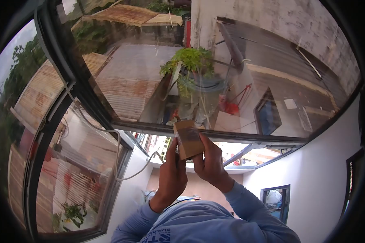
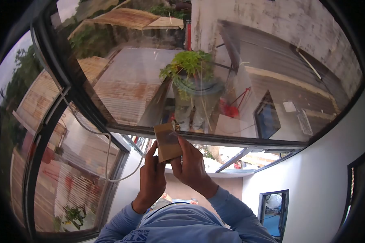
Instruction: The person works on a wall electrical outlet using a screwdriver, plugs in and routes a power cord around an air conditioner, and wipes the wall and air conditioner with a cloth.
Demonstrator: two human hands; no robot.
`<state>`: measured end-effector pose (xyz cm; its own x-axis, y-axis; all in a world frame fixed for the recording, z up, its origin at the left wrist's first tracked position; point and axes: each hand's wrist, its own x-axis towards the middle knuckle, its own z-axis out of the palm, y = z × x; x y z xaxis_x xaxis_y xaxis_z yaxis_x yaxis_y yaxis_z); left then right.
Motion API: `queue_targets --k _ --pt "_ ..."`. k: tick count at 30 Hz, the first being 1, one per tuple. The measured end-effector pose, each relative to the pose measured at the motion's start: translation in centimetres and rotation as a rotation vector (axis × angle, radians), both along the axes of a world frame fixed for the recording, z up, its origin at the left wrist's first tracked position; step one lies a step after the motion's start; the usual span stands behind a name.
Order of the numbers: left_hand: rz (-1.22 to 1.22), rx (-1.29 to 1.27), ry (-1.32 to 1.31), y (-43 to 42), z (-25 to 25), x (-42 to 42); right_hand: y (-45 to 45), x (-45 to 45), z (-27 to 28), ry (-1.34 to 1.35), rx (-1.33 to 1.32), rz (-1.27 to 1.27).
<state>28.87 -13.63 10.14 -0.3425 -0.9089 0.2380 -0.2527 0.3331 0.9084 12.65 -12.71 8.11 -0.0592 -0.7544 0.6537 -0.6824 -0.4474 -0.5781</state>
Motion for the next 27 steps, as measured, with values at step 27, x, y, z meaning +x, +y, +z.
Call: queue_targets --k 27 --pt "-0.329 0.497 0.612 -3.2 -0.4 4.1 0.2 -0.5 4.3 -0.125 0.209 0.454"
